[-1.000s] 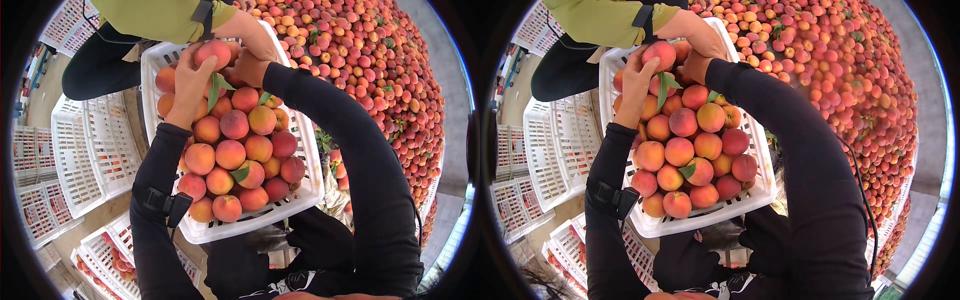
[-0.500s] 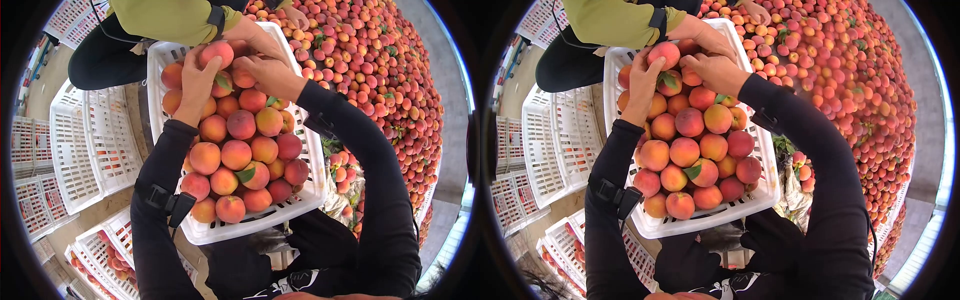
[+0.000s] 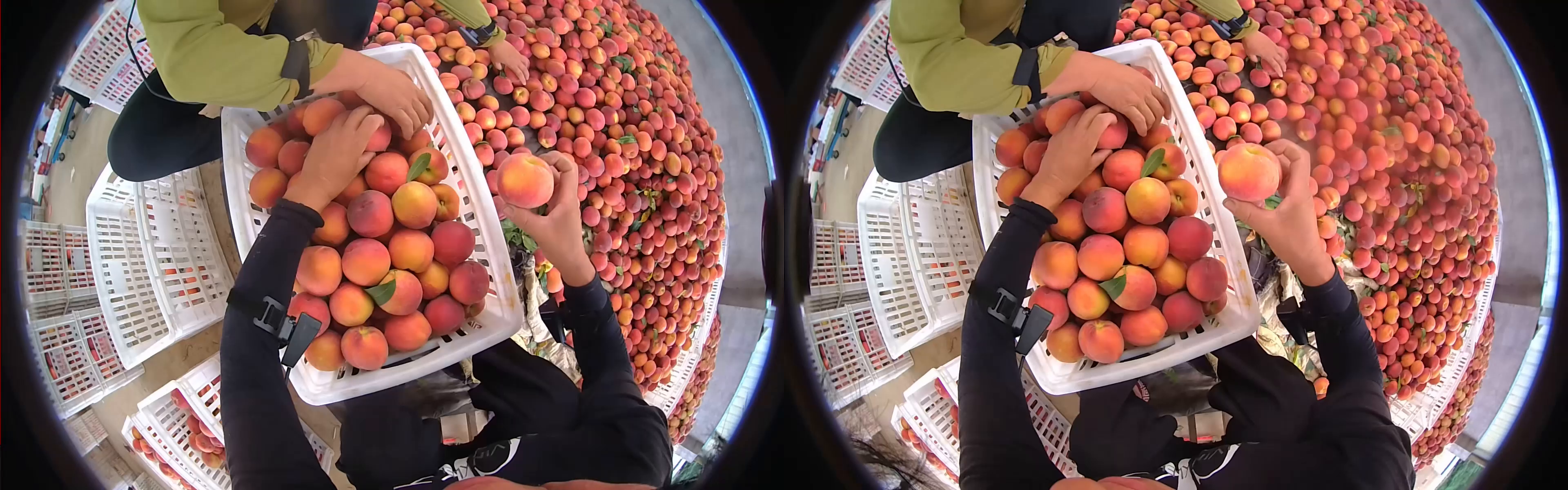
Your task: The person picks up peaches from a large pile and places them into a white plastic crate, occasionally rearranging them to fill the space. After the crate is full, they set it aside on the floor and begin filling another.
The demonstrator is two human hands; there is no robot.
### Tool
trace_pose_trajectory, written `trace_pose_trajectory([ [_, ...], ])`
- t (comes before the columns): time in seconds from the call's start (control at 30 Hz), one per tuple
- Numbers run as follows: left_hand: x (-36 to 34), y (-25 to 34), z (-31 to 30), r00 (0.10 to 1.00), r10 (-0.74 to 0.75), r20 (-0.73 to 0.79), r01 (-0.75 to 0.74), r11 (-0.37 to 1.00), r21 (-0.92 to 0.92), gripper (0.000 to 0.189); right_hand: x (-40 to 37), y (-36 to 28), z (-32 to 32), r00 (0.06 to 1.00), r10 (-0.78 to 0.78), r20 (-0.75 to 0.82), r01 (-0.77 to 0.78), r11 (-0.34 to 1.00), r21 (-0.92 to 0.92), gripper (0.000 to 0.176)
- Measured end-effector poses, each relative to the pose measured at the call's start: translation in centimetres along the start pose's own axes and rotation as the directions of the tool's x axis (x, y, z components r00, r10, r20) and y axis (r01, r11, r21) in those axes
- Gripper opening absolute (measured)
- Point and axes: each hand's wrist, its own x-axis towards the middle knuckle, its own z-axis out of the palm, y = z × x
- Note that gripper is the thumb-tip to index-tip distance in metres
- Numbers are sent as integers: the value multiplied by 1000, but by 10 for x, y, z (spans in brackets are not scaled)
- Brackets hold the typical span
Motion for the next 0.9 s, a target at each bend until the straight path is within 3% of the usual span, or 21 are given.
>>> trace_pose_trajectory([
  [0.1, -2, -1, -6, 998, 60, 20, -62, 994, 91, 56, -14, 11, 1, 999, 49, 11, -50, 995, 88, 82],
  [0.17, -4, -4, -9, 994, 110, 27, -111, 993, 35, 57, -19, 18, 3, 994, 62, 95, -75, 987, 142, 82],
  [0.4, -2, -1, -11, 992, 85, 97, -96, 989, 115, 57, -21, 11, 11, 980, 146, 133, -182, 929, 322, 80],
  [0.47, 0, 0, -12, 985, 117, 125, -129, 988, 89, 68, -21, 6, 10, 977, 159, 139, -201, 903, 380, 80],
  [0.6, -22, 17, -34, 986, 161, 42, -165, 978, 125, 74, -29, -11, 0, 967, 171, 190, -239, 867, 437, 78],
  [0.63, -41, 38, -55, 999, -12, -31, 10, 998, -60, 72, -31, -18, -3, 972, 150, 183, -216, 876, 431, 76],
  [0.67, -61, 67, -92, 978, -181, -102, 154, 961, -231, 70, -39, -39, -9, 976, 7, 218, -73, 953, 295, 76],
  [0.7, -82, 98, -108, 942, -336, -6, 279, 789, -547, 57, -49, -51, -12, 960, -105, 261, 68, 987, 148, 75],
  [0.73, -103, 127, -123, 910, -368, 191, 359, 469, -807, 55, -58, -73, -8, 934, -223, 279, 191, 972, 139, 70],
  [0.77, -119, 159, -137, 900, -330, 283, 376, 266, -888, 54, -66, -97, -5, 891, -263, 371, 209, 961, 179, 68],
  [0.8, -137, 191, -149, 848, -292, 442, 448, -49, -893, 58, -71, -116, 1, 811, -397, 430, 401, 912, 87, 66],
  [0.83, -147, 220, -157, 838, -276, 471, 420, -225, -879, 63, -79, -133, 7, 705, -505, 498, 580, 815, 5, 64],
  [0.87, -168, 231, -158, 835, -171, 523, 447, -341, -827, 64, -88, -145, 14, 691, -520, 501, 597, 802, 10, 64],
  [0.9, -187, 237, -157, 828, -59, 557, 477, -448, -756, 66, -98, -153, 22, 594, -612, 523, 714, 700, 9, 66],
])
